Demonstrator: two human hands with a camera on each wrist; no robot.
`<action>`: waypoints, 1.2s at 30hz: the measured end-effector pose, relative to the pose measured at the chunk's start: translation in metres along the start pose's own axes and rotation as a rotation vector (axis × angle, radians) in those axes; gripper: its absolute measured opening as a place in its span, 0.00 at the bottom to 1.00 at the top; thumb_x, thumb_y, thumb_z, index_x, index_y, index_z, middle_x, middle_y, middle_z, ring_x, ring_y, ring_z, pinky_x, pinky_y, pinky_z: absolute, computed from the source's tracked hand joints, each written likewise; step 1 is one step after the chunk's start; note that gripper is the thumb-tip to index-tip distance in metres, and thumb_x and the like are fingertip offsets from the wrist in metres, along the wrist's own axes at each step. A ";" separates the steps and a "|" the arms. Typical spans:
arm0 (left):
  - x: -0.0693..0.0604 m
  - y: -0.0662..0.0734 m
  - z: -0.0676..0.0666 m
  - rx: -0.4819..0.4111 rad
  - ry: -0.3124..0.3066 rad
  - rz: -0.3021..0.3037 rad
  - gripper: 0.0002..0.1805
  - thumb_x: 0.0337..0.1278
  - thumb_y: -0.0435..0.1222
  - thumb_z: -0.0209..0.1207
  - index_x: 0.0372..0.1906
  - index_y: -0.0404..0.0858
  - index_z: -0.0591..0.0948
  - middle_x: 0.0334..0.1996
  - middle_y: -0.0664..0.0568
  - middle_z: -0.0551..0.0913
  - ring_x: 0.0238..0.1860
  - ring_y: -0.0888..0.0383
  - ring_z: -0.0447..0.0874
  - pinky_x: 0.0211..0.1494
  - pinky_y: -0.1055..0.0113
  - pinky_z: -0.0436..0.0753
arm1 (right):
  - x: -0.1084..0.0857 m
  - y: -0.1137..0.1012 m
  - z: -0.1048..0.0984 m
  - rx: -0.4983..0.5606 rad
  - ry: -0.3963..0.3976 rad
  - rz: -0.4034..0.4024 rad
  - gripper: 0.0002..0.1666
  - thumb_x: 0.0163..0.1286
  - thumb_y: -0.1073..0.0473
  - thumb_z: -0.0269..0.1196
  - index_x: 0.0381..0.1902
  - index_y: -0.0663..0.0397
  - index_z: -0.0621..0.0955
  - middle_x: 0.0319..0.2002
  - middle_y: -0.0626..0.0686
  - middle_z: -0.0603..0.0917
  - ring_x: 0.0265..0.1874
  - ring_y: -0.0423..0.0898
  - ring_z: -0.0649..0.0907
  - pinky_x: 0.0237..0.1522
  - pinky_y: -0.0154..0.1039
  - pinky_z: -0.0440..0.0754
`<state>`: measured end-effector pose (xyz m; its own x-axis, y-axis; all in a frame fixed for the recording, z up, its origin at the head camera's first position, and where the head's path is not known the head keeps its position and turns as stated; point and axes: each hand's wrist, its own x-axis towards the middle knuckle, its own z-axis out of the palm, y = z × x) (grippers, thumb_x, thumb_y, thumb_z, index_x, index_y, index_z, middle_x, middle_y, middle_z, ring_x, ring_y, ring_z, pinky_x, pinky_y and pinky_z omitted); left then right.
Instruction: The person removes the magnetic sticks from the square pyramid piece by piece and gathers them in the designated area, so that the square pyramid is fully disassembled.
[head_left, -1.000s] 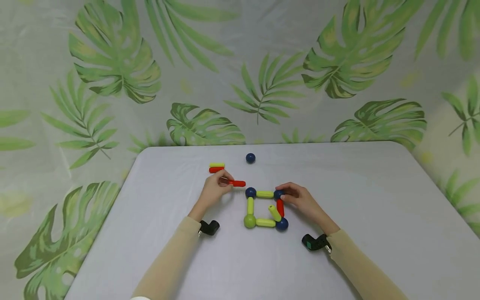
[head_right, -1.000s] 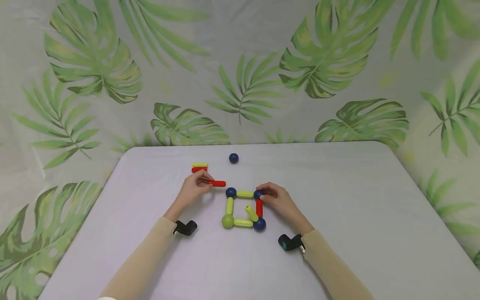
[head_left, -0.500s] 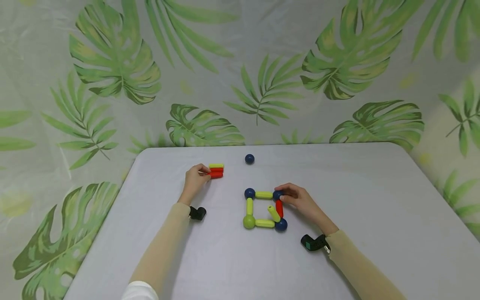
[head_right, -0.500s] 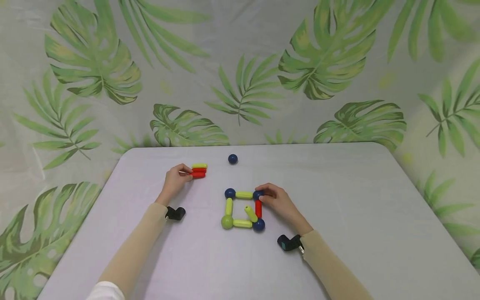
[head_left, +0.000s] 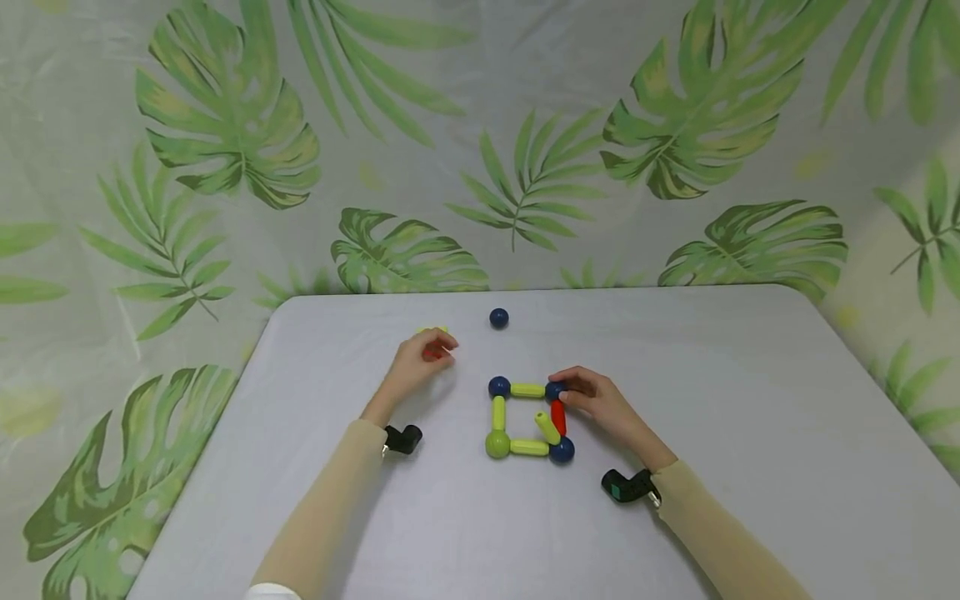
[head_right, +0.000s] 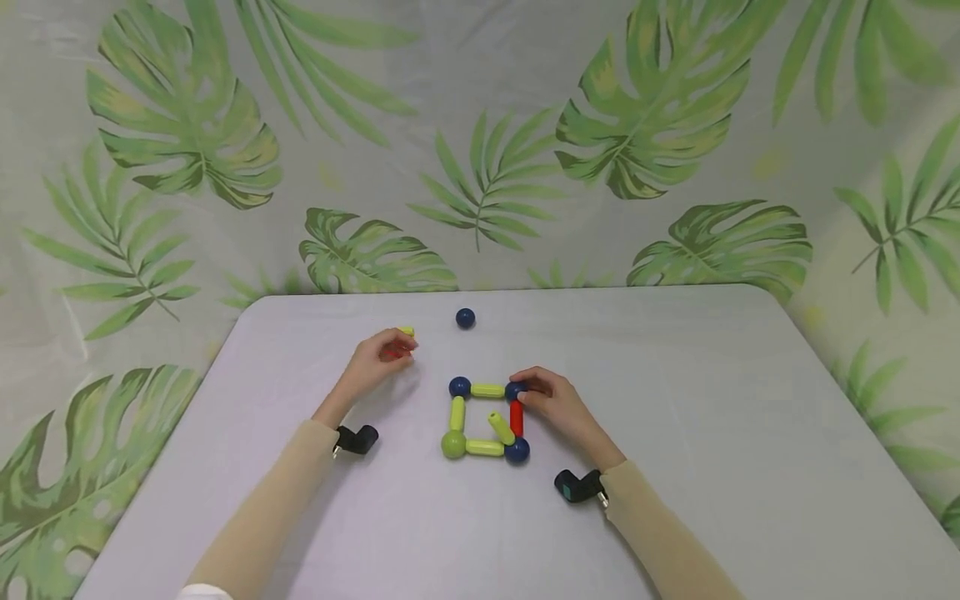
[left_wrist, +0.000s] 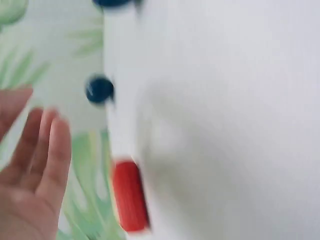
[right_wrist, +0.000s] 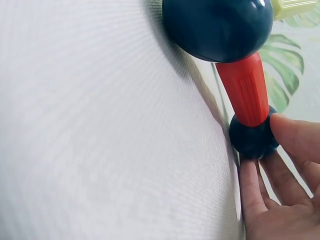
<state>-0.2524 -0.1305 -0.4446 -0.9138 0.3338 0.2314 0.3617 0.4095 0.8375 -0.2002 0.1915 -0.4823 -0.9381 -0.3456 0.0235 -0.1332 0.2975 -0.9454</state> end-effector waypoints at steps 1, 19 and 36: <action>-0.003 0.007 0.007 -0.045 -0.074 0.042 0.12 0.55 0.23 0.62 0.45 0.29 0.79 0.44 0.37 0.80 0.43 0.47 0.81 0.48 0.59 0.80 | 0.000 0.000 0.000 -0.002 0.001 0.000 0.18 0.71 0.62 0.58 0.56 0.62 0.76 0.57 0.61 0.76 0.55 0.56 0.75 0.58 0.47 0.73; -0.025 0.055 0.090 -0.046 -0.442 0.354 0.08 0.54 0.23 0.63 0.40 0.32 0.80 0.39 0.47 0.80 0.43 0.60 0.79 0.47 0.72 0.79 | 0.001 0.001 0.000 0.026 -0.001 -0.012 0.17 0.71 0.63 0.58 0.56 0.63 0.76 0.55 0.62 0.77 0.54 0.57 0.77 0.50 0.33 0.74; -0.033 0.021 0.044 0.007 -0.064 0.139 0.10 0.48 0.24 0.68 0.35 0.36 0.81 0.35 0.52 0.83 0.38 0.58 0.80 0.44 0.67 0.81 | -0.001 -0.001 0.000 0.000 -0.004 0.026 0.18 0.70 0.62 0.59 0.56 0.61 0.76 0.57 0.62 0.76 0.55 0.56 0.75 0.56 0.47 0.72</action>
<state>-0.2065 -0.0952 -0.4560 -0.8412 0.4409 0.3129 0.4856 0.3616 0.7959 -0.1991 0.1916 -0.4813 -0.9399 -0.3413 -0.0026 -0.1085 0.3060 -0.9458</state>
